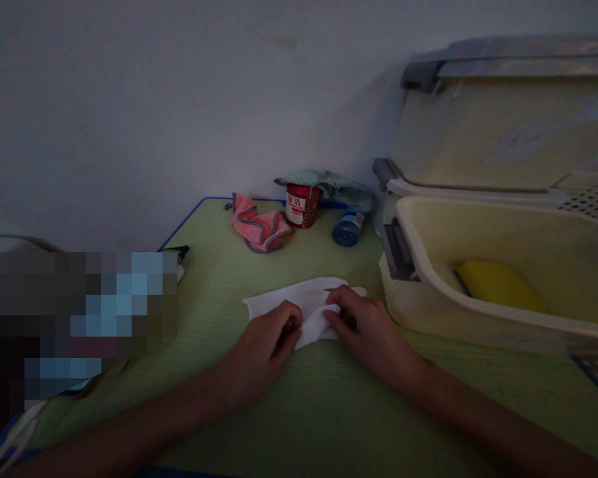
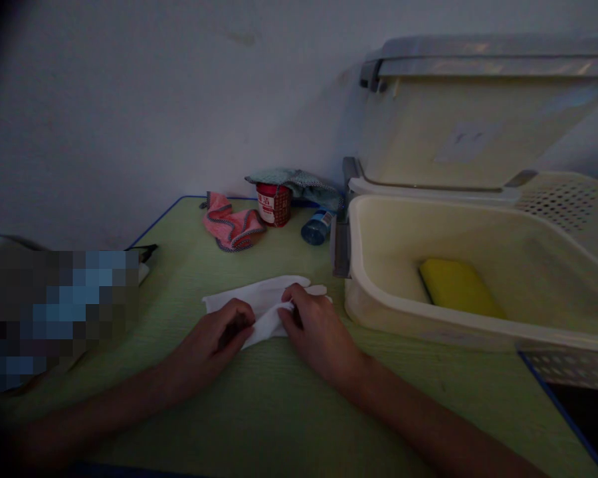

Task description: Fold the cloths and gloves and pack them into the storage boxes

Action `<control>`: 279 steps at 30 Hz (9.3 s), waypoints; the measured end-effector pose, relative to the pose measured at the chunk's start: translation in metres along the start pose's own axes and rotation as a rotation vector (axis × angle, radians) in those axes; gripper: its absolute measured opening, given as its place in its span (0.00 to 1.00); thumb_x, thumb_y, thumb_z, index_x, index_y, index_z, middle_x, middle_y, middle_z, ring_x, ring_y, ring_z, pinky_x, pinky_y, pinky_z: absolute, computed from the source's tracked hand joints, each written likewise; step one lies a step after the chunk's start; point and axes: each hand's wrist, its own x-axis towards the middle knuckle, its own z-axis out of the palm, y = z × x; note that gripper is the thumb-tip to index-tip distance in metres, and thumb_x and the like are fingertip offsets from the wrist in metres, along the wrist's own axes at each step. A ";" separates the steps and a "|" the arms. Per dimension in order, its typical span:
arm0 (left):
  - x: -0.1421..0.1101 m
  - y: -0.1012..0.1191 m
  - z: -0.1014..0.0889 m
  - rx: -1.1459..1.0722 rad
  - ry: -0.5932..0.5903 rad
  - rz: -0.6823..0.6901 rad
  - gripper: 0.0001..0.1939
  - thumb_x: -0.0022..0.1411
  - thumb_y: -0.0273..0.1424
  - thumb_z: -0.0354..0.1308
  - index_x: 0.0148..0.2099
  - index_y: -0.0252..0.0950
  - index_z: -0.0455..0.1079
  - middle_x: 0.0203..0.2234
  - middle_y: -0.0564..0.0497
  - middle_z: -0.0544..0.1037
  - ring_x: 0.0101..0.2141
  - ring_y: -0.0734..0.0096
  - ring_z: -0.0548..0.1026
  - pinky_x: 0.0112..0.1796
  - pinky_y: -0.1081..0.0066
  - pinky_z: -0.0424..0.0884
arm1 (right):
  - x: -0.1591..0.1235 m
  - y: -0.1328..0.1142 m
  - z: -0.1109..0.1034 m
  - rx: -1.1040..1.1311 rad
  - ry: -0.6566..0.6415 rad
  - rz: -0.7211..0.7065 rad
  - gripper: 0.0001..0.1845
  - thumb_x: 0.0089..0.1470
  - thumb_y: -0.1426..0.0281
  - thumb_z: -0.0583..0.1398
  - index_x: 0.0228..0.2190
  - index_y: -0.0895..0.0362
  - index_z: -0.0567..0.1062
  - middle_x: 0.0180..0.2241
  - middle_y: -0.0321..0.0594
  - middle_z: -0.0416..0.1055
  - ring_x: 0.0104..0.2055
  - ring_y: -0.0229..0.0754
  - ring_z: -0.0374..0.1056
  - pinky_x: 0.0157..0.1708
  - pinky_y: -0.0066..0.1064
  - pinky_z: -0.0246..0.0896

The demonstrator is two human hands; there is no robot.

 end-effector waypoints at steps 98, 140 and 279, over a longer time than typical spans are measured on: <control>0.030 0.007 -0.005 -0.420 0.211 -0.341 0.18 0.50 0.34 0.56 0.43 0.32 0.63 0.28 0.50 0.74 0.28 0.68 0.73 0.26 0.73 0.66 | 0.000 0.008 0.006 0.565 0.115 0.236 0.14 0.45 0.70 0.59 0.33 0.54 0.58 0.24 0.32 0.69 0.22 0.36 0.68 0.19 0.26 0.62; 0.020 -0.020 0.005 0.716 -0.084 0.241 0.24 0.64 0.20 0.38 0.61 0.31 0.54 0.61 0.43 0.55 0.61 0.64 0.51 0.58 0.57 0.54 | -0.007 0.015 0.003 -0.336 0.045 -0.543 0.16 0.52 0.83 0.52 0.42 0.66 0.72 0.43 0.51 0.73 0.45 0.46 0.69 0.46 0.39 0.67; 0.024 -0.007 -0.018 -0.361 0.163 -0.290 0.19 0.49 0.29 0.53 0.44 0.36 0.57 0.17 0.63 0.66 0.17 0.78 0.65 0.20 0.77 0.62 | -0.012 0.018 -0.013 0.400 -0.017 0.205 0.07 0.46 0.74 0.57 0.31 0.55 0.65 0.25 0.34 0.70 0.26 0.36 0.68 0.26 0.28 0.65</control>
